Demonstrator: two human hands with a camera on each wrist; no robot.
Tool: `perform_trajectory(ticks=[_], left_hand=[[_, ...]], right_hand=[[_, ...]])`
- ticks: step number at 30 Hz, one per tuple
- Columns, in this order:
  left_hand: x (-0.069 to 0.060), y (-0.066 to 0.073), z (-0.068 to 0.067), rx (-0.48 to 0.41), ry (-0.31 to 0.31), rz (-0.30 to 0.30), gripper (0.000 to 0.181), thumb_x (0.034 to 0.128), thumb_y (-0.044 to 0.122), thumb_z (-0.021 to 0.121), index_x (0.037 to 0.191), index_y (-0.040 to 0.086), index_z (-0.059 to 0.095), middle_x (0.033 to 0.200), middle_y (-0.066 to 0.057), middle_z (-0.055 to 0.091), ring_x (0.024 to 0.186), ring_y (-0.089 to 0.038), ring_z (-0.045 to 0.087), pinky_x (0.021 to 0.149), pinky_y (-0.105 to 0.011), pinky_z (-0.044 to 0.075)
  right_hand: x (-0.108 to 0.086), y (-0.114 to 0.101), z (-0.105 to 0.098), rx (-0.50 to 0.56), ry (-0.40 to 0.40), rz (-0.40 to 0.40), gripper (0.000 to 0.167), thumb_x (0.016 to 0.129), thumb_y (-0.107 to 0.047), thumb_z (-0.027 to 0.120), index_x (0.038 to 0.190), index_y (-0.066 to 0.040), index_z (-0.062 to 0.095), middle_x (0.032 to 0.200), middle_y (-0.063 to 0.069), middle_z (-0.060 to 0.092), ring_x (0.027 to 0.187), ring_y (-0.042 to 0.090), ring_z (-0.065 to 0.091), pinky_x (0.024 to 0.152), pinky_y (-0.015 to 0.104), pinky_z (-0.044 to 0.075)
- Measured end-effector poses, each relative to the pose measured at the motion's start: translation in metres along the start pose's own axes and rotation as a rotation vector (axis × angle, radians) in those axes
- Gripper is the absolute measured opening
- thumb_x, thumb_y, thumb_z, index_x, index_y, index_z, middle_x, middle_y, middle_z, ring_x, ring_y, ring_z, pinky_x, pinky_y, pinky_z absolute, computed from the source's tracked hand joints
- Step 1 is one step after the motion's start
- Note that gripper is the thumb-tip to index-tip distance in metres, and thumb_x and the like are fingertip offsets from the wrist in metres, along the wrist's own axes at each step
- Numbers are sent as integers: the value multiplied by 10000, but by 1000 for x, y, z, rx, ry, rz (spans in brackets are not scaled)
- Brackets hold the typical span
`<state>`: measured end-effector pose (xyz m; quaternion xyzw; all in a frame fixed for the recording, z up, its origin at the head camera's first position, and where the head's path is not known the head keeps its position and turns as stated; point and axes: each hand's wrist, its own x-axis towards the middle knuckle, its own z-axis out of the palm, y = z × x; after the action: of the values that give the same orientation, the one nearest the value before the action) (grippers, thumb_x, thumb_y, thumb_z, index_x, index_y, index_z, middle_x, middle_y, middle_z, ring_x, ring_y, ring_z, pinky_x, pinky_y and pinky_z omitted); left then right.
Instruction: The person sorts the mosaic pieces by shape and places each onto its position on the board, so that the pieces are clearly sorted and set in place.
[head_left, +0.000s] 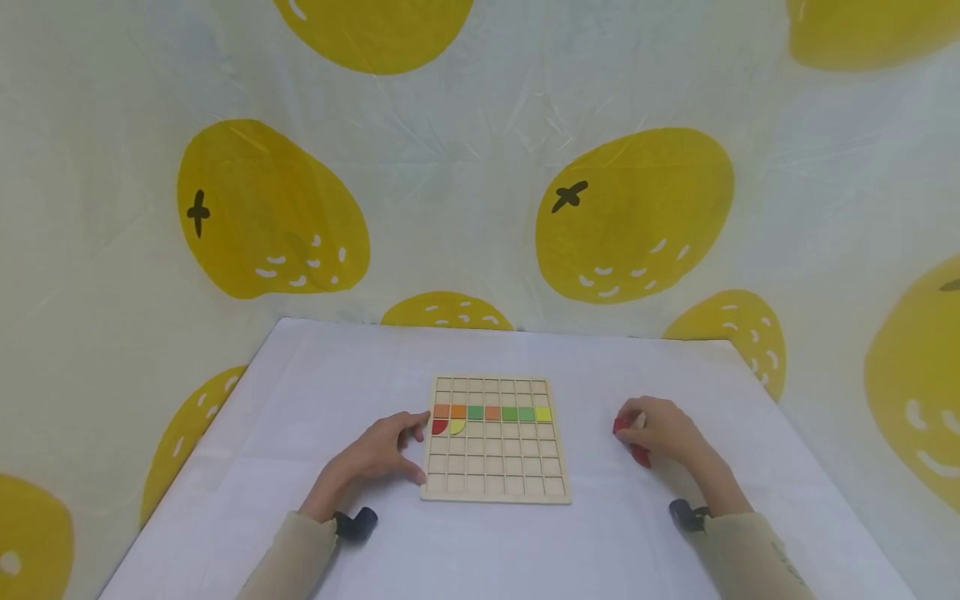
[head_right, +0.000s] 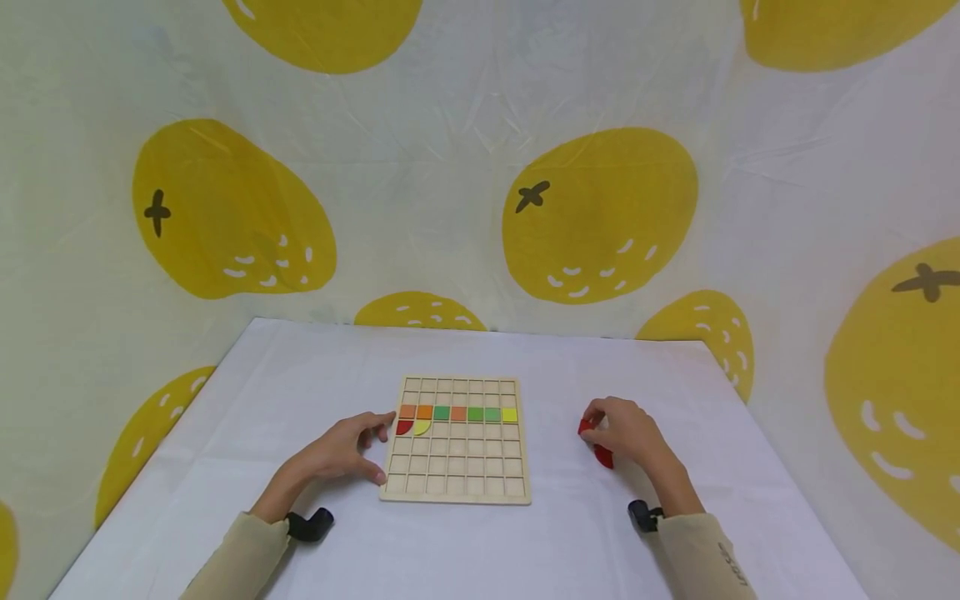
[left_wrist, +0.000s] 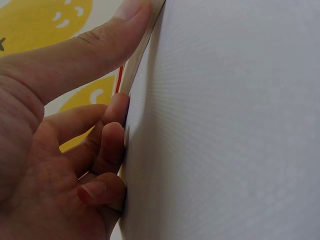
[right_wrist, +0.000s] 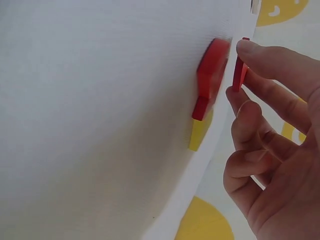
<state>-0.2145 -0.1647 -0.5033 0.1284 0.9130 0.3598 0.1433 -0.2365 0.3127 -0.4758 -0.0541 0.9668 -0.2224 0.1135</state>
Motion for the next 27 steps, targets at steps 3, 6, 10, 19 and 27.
perform_trajectory(ticks=[3, 6, 10, 19, 27], left_hand=[[0, 1, -1, 1, 1, 2, 1058, 603, 260, 1001, 1527, 101, 510, 1022, 75, 565, 941, -149, 466, 768, -283, 392], [0, 1, -1, 4, 3, 5, 1052, 606, 255, 1000, 1525, 101, 512, 1024, 78, 568, 943, -148, 468, 770, -282, 393], [0, 1, -1, 3, 3, 5, 1051, 606, 250, 1000, 1525, 101, 513, 1024, 78, 568, 941, -148, 467, 765, -279, 393], [1, -2, 0, 3, -7, 19, 1062, 602, 266, 1000, 1526, 87, 508, 1030, 81, 571, 932, -148, 466, 758, -268, 391], [0, -1, 0, -3, -5, 19, 1068, 598, 256, 1003, 1528, 86, 505, 1024, 73, 565, 930, -152, 464, 749, -268, 388]], right_hand=[[1, -3, -2, 0, 5, 1, 278, 901, -296, 795, 1126, -153, 716, 961, 12, 685, 732, 170, 585, 669, 303, 518], [1, -8, -4, 1, 9, -12, 279, 903, -297, 794, 1128, -151, 716, 978, 24, 696, 714, 167, 593, 652, 301, 527], [0, -13, -5, -4, 15, -26, 282, 900, -292, 799, 1128, -147, 718, 1013, 42, 709, 704, 156, 597, 634, 290, 526], [1, -21, -3, -23, 26, -35, 250, 897, -287, 805, 1113, -192, 724, 1022, 15, 709, 678, 159, 583, 637, 306, 508], [3, -35, -5, -77, 25, -66, 244, 885, -301, 820, 1093, -211, 730, 1005, -17, 705, 758, 159, 571, 674, 295, 494]])
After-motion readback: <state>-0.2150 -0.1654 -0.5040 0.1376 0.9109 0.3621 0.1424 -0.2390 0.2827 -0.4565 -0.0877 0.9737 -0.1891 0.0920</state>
